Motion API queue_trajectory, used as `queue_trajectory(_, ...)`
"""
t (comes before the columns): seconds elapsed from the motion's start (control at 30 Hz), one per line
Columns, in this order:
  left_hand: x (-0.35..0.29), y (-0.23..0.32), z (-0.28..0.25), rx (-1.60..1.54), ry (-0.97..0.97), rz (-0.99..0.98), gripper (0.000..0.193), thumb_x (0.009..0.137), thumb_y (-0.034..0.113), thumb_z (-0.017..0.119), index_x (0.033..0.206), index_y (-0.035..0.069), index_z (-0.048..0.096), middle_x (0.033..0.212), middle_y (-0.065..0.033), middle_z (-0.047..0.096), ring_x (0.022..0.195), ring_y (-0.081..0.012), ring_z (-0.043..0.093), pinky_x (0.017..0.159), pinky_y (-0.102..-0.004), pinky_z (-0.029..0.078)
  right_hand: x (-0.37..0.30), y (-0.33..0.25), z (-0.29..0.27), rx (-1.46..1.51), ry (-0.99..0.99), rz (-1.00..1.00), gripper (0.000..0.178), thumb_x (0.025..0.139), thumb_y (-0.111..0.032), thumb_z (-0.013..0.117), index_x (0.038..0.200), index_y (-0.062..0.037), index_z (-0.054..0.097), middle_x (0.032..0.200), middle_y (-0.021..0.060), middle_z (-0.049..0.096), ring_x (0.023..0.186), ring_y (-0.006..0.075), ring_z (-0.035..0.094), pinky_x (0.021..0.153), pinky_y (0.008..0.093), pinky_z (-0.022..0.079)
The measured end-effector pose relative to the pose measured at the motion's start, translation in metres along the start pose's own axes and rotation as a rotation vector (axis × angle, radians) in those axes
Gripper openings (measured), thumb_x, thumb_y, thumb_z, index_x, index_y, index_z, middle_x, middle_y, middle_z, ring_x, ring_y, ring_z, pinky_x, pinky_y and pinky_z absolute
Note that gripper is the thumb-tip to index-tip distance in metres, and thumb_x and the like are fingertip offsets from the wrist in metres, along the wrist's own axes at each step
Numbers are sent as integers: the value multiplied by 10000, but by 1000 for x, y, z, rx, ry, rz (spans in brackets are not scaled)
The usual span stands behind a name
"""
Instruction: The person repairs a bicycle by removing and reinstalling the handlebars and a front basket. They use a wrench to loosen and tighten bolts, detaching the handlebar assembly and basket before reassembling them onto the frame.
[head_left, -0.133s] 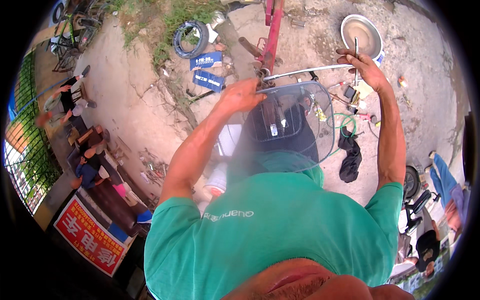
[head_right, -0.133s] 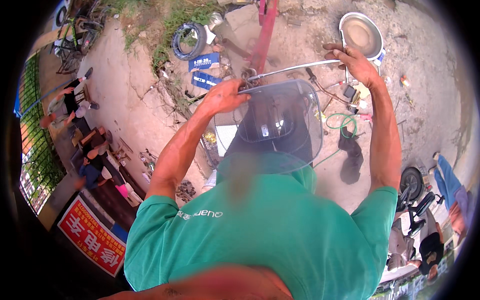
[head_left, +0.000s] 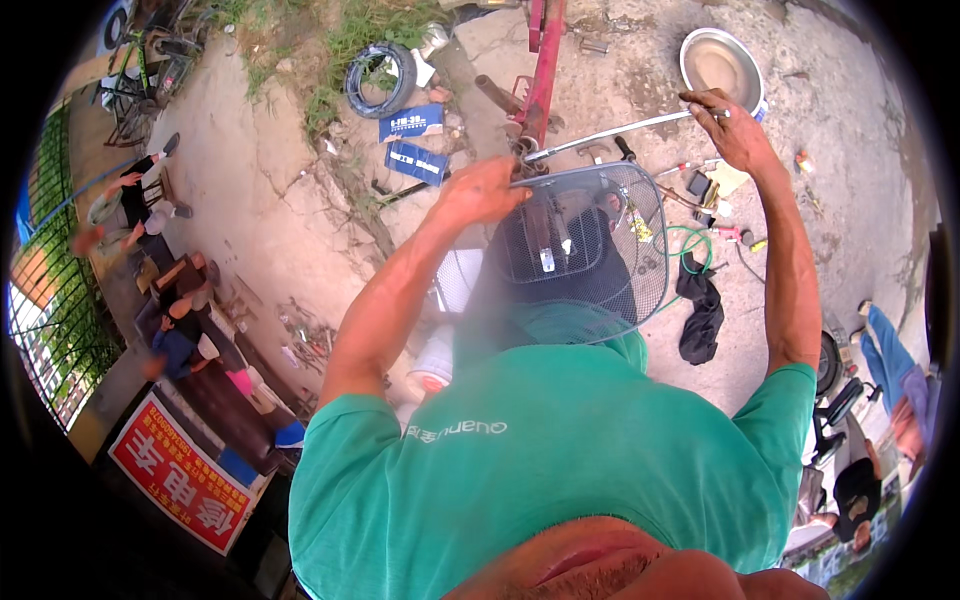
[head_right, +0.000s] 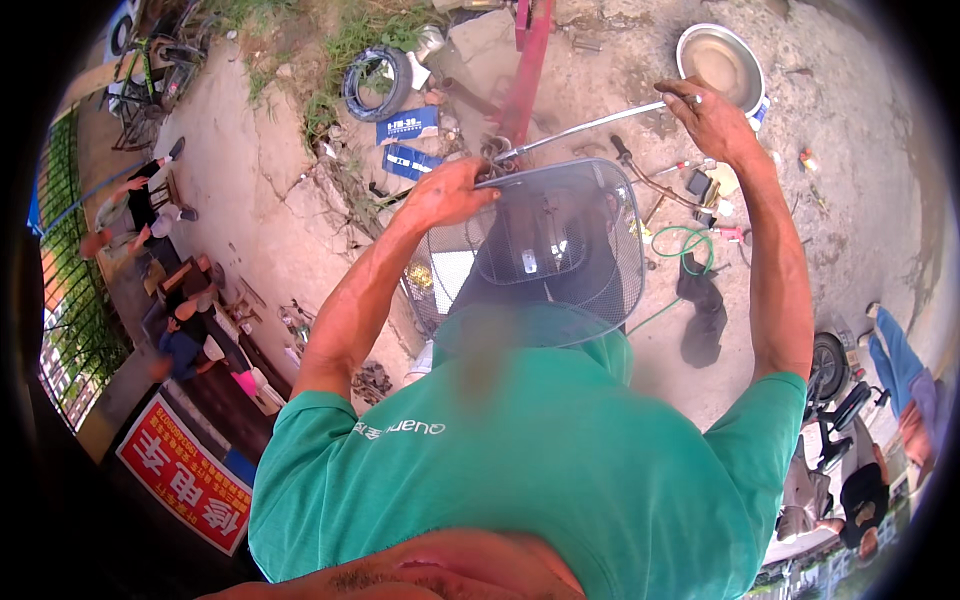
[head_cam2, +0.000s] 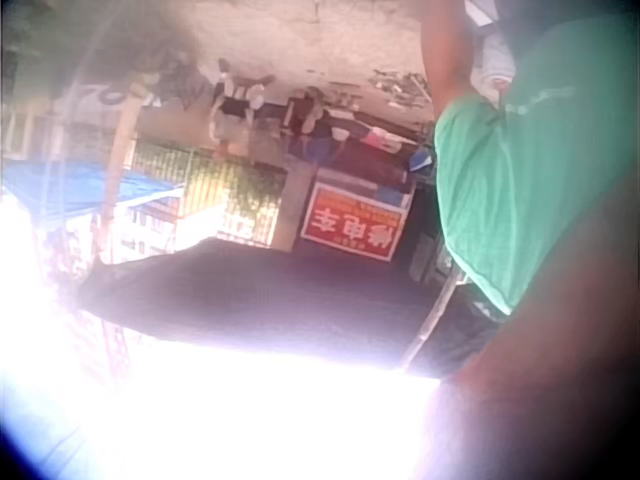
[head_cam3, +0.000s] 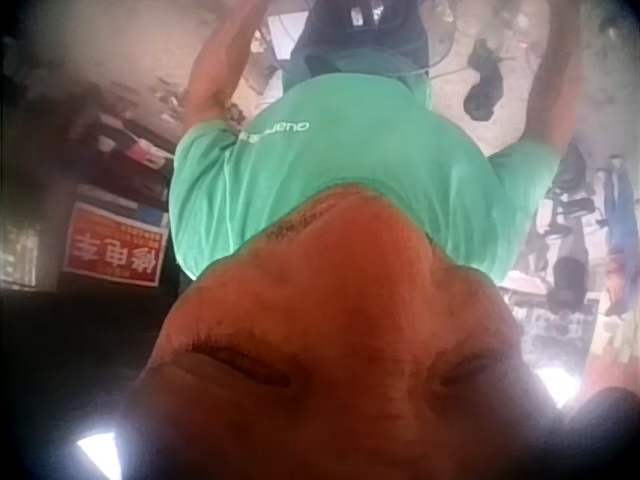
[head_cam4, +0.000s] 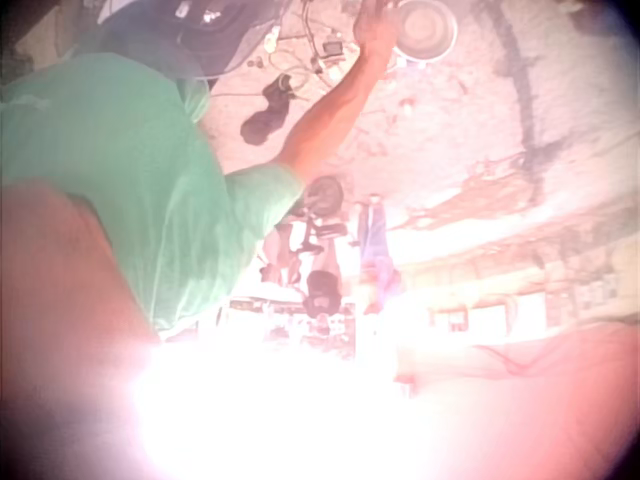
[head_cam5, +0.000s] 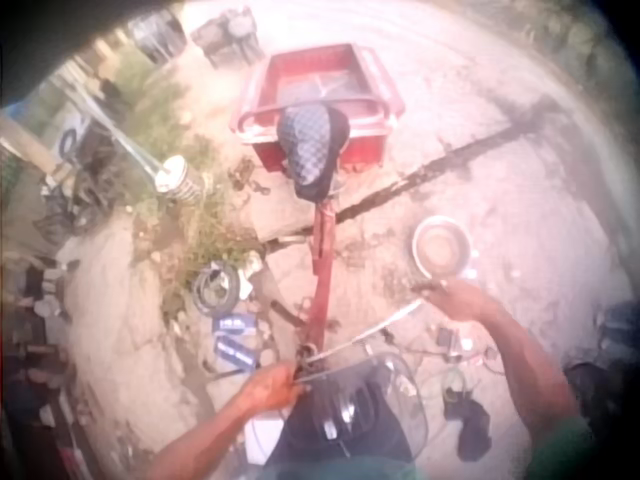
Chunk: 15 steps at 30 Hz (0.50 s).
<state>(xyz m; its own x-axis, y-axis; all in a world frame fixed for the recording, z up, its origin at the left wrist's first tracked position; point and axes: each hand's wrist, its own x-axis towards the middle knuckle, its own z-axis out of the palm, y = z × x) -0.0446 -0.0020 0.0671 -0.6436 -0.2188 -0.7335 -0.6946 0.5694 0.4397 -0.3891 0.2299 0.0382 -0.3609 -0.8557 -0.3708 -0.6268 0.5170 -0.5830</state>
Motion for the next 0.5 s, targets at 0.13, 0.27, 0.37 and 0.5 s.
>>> queue_trajectory(0.13, -3, 6, -4, -22, -5, -43, 335, 914, 313, 697, 1158, 83, 693, 1081, -195, 719, 1074, -380, 675, 904, -473, 524, 0, -21, 7, -88, 159, 143, 393, 1065, -406, 517, 1292, -135, 688, 1138, 175, 728, 1018, 341, 707, 887, 406, 545)
queue_trajectory(0.27, -6, 14, -5, 33, 20, -91, 346, 914, 318, 700, 1171, 88, 688, 1109, -188, 715, 1084, -386, 669, 914, -477, 523, -6, -20, 34, 110, 371, 236, 356, 1033, -381, 588, 1212, -111, 736, 905, 133, 765, 914, 319, 733, 839, 412, 541)
queue_trajectory(0.37, -6, 10, 0, 68, 52, -74, 358, 918, 318, 701, 1187, 83, 676, 1137, -189, 708, 1100, -393, 661, 924, -483, 519, -10, -13, 57, 358, 525, 258, 398, 1051, -393, 567, 1206, -69, 737, 952, 115, 776, 894, 245, 737, 830, 387, 543)
queue_trajectory(0.5, -2, 3, 0, 36, 14, -12, 371, 921, 306, 705, 1203, 70, 658, 1153, -198, 701, 1121, -398, 650, 932, -492, 511, 1, -16, 92, 1129, 645, 275, 527, 1109, -432, 396, 1476, -86, 549, 1232, 108, 723, 1129, 197, 667, 944, 370, 487)
